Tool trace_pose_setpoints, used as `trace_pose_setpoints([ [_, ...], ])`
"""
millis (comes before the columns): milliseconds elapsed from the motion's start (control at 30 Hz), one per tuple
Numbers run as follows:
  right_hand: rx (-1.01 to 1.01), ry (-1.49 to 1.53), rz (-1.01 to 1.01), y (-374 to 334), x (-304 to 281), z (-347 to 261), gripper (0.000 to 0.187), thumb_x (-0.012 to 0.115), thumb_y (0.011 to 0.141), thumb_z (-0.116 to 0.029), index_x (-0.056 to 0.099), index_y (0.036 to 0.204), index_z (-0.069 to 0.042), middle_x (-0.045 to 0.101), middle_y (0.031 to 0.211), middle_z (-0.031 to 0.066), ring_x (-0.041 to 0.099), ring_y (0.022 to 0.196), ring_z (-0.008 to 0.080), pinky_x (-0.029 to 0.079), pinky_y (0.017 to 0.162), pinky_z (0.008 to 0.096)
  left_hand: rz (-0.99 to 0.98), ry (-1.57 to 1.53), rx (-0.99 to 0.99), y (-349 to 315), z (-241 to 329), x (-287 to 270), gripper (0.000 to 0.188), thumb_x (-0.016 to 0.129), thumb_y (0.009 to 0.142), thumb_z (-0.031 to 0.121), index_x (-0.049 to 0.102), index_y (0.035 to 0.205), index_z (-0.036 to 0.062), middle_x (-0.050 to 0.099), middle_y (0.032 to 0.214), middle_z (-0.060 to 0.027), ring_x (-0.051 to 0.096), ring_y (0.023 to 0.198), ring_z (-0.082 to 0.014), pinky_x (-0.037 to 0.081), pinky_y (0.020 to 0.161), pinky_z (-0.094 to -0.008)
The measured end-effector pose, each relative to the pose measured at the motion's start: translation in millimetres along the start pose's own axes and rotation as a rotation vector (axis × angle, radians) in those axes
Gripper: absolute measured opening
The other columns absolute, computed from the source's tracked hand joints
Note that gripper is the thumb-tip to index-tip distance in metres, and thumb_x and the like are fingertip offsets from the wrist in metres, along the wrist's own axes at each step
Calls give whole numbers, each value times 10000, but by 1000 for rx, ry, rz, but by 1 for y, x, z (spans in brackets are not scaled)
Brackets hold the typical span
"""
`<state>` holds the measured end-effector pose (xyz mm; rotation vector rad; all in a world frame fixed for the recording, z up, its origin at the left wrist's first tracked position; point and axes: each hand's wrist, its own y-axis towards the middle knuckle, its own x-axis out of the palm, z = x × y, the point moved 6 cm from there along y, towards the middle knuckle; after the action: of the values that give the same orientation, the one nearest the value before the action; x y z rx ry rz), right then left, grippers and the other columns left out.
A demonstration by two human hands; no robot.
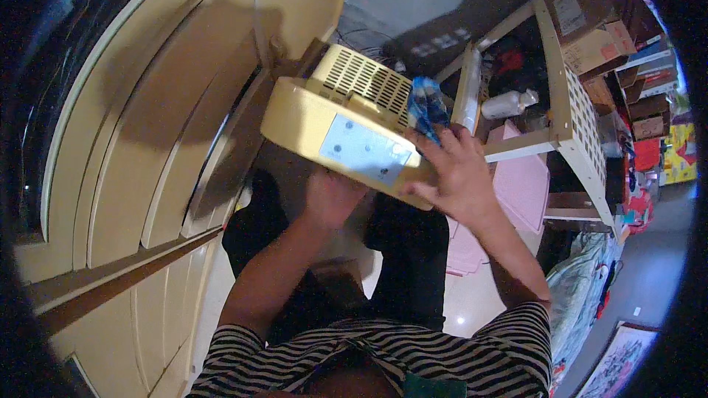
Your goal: The person sits on the floor and wipes various surfaces in a cluttered room using a blue cloth. They clean a white plastic shelf unit, a pink storage box, and a yellow and white appliance, moving items aside as needed.
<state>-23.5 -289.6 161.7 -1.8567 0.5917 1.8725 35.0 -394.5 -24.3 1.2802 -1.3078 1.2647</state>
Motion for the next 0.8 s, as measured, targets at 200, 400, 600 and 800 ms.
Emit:
trace_pose_setpoints([
  [200,-32,-234,195,29,1,1,994,791,590,-574,453,1356,-39,519,1224,192,488,1133,385,411,919,518,-125,227,10,20,2,19,550,384,1018,425,289,1487,153,360,1493,-68,380,1347,-244,276,1137,-445],
  [400,7,-177,142,61,-14,53,925,763,612,-599,508,1315,-54,540,1179,168,505,1098,370,427,898,480,-171,399,11,28,3,44,597,375,1032,375,131,1547,196,205,1575,-102,301,1415,-269,284,1136,-405],
  [600,-6,-44,188,106,-18,113,741,653,773,-610,572,1254,-51,571,1146,191,523,1052,390,436,900,468,-259,610,-32,31,2,42,587,413,1015,369,251,1503,87,359,1508,-141,422,1337,-266,342,1095,-383],
  [800,50,-159,380,143,-13,161,470,481,949,-479,631,1124,-70,628,1059,145,561,951,381,463,844,447,-231,633,-21,31,4,44,545,428,1004,359,329,1461,79,459,1433,-133,489,1259,-233,369,1056,-380],
])
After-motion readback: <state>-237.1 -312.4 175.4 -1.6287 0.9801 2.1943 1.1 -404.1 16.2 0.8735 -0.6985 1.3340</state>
